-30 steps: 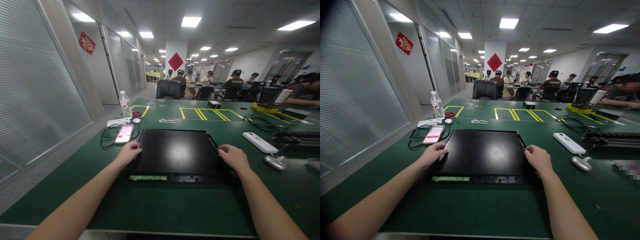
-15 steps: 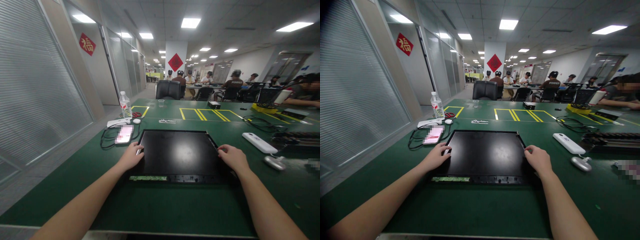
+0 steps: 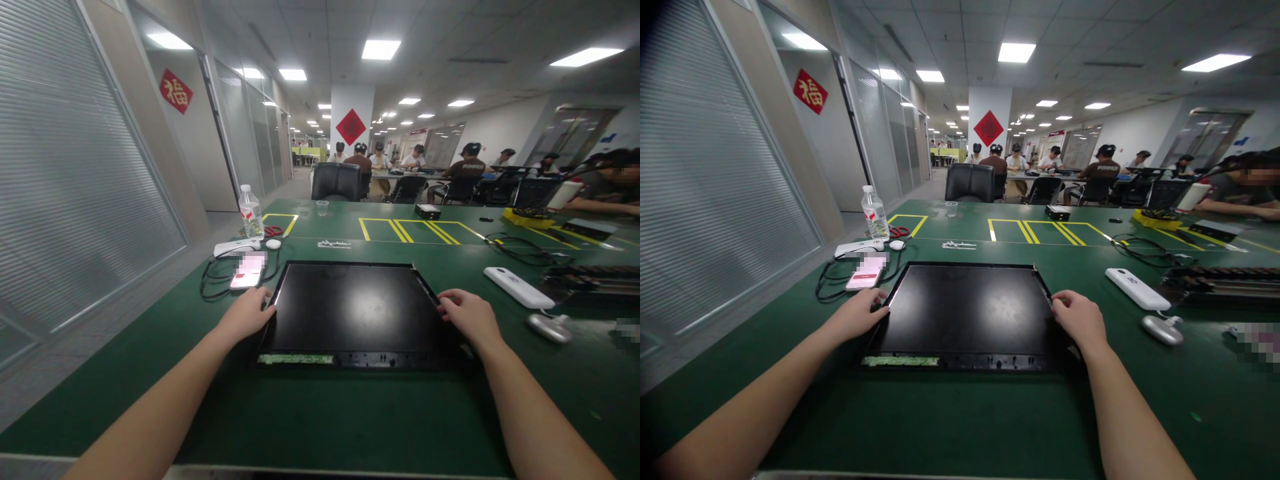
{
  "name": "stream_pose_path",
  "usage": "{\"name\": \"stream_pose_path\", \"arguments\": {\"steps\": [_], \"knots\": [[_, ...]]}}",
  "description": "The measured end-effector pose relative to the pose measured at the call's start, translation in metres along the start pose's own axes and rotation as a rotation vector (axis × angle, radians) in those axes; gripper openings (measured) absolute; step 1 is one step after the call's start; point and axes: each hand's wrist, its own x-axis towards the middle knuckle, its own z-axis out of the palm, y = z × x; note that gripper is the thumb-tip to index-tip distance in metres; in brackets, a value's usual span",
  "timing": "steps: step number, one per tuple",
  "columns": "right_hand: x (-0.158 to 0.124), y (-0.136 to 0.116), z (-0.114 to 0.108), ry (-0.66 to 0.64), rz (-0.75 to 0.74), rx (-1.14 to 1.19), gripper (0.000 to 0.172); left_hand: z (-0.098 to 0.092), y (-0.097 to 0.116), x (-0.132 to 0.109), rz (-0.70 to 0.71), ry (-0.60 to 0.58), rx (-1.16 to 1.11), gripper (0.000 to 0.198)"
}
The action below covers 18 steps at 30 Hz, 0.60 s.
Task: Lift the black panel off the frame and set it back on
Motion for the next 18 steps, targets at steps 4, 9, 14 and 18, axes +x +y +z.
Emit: {"name": "stream_pose_path", "arguments": {"steps": [4, 9, 14, 18], "knots": [[0.001, 0.001, -0.003, 0.012, 0.072, 0.017, 0.032, -0.001, -0.004, 0.001, 0.009, -0.064, 0.088, 0.027], [0.004, 0.002, 0.000, -0.061, 0.092, -0.053, 0.030, 0.002, -0.004, 0.004, 0.071, -0.070, 0.054, 0.022], [0.006, 0.006, 0.007, -0.105, 0.056, -0.088, 0.032, 0.002, -0.002, 0.005, 0.059, -0.049, 0.003, 0.020], [0.007, 0.008, 0.009, -0.112, 0.043, -0.113, 0.038, -0.001, -0.002, 0.005, 0.036, -0.020, -0.087, 0.021]]}}
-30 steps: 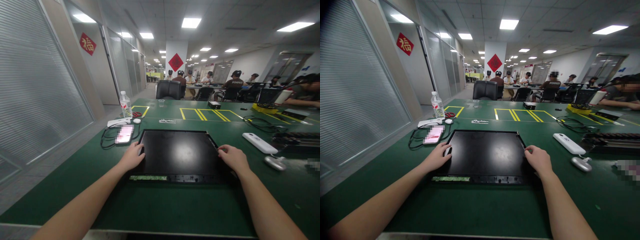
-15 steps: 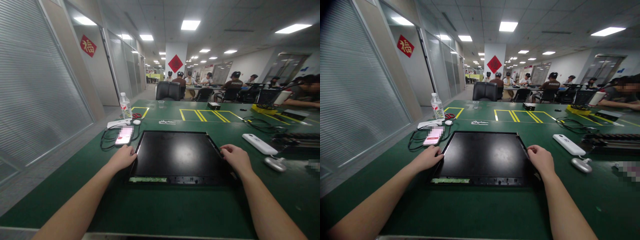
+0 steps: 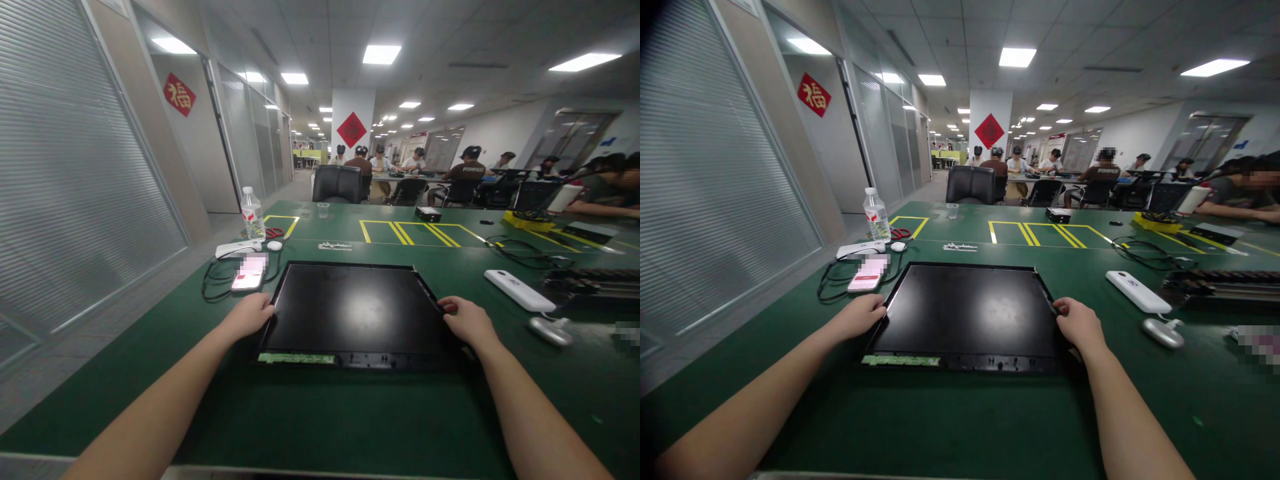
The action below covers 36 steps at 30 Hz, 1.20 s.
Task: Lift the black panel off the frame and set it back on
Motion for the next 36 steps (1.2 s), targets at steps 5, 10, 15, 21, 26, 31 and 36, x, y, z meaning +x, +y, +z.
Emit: {"name": "stream_pose_path", "arguments": {"steps": [5, 10, 15, 21, 26, 31, 36], "knots": [[-0.001, -0.001, -0.001, 0.014, -0.006, -0.030, 0.040, -0.004, 0.000, 0.000, -0.040, 0.069, -0.158, 0.021], [-0.002, -0.002, 0.000, -0.012, -0.028, -0.065, 0.043, -0.005, 0.009, -0.005, -0.121, 0.132, -0.469, 0.018], [0.001, 0.002, 0.006, -0.017, -0.041, -0.081, 0.044, -0.006, 0.020, -0.008, -0.248, 0.155, -0.951, 0.024], [0.004, 0.005, 0.010, -0.049, -0.055, -0.100, 0.047, -0.003, 0.023, -0.008, -0.386, 0.093, -1.274, 0.031], [0.003, 0.003, 0.008, -0.068, -0.033, -0.090, 0.049, -0.004, 0.028, -0.009, -0.475, 0.049, -1.404, 0.026], [0.002, 0.002, 0.008, -0.057, -0.055, -0.086, 0.046, 0.000, 0.028, -0.006, -0.501, 0.044, -1.456, 0.020], [0.001, 0.001, 0.008, -0.055, -0.048, -0.088, 0.046, 0.007, 0.023, 0.001, -0.512, 0.075, -1.500, 0.018]]}}
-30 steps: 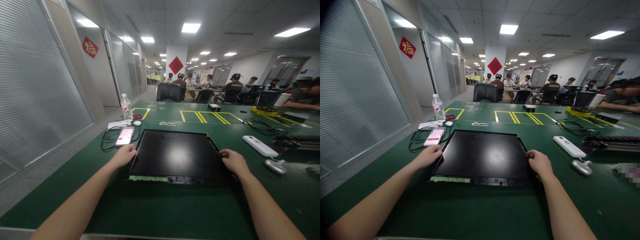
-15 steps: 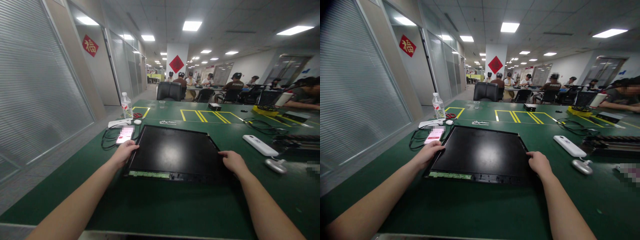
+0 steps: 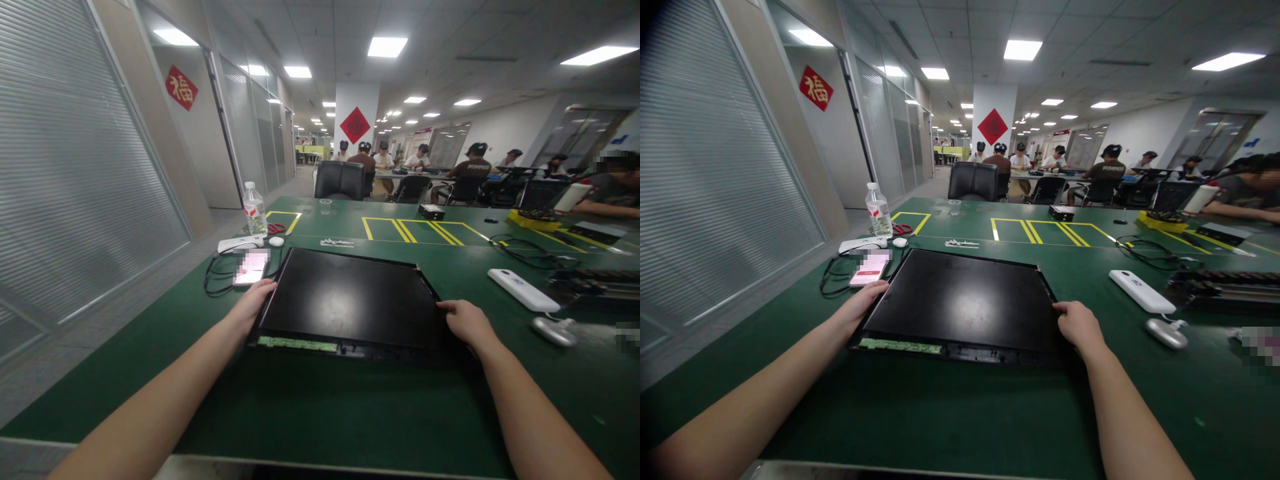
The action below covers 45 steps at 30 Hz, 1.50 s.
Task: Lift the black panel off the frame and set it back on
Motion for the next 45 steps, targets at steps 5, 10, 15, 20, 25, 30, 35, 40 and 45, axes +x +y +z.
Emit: {"name": "stream_pose_path", "arguments": {"steps": [5, 10, 15, 20, 25, 30, 35, 40, 45], "knots": [[0.001, 0.000, 0.001, 0.014, -0.007, 0.006, 0.046, 0.000, 0.000, 0.002, 0.017, 0.014, -0.017, 0.041], [0.000, 0.000, 0.000, -0.015, -0.001, 0.002, 0.047, -0.003, -0.002, 0.000, 0.011, -0.050, 0.018, 0.068], [0.000, -0.002, 0.000, -0.023, -0.012, -0.013, 0.048, -0.007, -0.004, 0.001, 0.021, -0.090, 0.047, 0.066], [0.000, -0.002, 0.001, -0.012, -0.009, -0.009, 0.046, -0.004, -0.001, -0.005, 0.055, -0.117, 0.062, 0.053], [-0.001, -0.004, -0.001, -0.028, 0.005, -0.001, 0.047, 0.001, 0.003, -0.012, 0.077, -0.097, 0.078, 0.047], [-0.003, -0.008, -0.006, -0.051, 0.026, -0.006, 0.049, 0.005, 0.007, -0.018, 0.086, -0.086, 0.107, 0.046], [-0.004, -0.008, -0.007, -0.065, 0.026, 0.006, 0.050, 0.006, 0.009, -0.020, 0.103, -0.075, 0.134, 0.039], [-0.003, -0.005, -0.003, -0.042, 0.002, 0.004, 0.049, 0.006, 0.011, -0.022, 0.156, -0.082, 0.101, 0.024], [0.002, -0.001, 0.004, -0.035, -0.016, 0.003, 0.050, 0.011, 0.015, -0.029, 0.193, -0.136, 0.032, 0.027]]}}
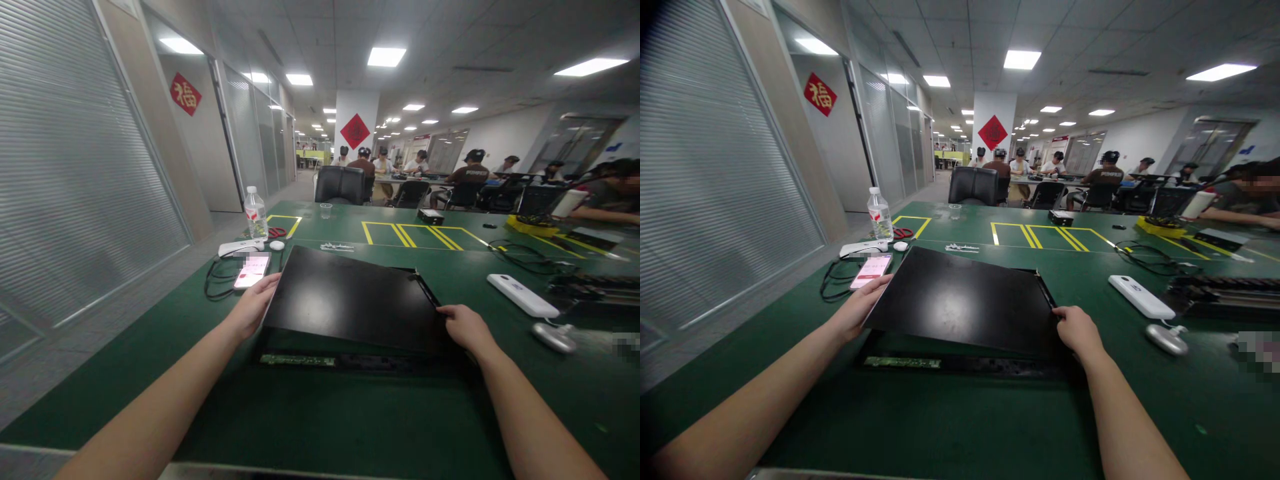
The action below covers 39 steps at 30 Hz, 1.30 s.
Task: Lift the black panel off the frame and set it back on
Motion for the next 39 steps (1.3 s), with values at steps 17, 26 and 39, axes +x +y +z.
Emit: {"name": "stream_pose_path", "arguments": {"steps": [17, 26, 39], "knots": [[0.003, 0.003, 0.003, 0.115, 0.043, 0.182, 0.044, -0.001, 0.002, -0.007, 0.068, -0.226, -0.103, 0.070], [0.006, 0.002, 0.001, 0.173, 0.228, 0.720, 0.022, -0.001, -0.003, -0.006, 0.125, -0.206, -0.132, 0.077], [-0.035, -0.022, -0.051, -0.154, 0.162, 1.690, 0.023, -0.008, 0.012, -0.006, 0.149, -0.097, -0.196, 0.050]]}}
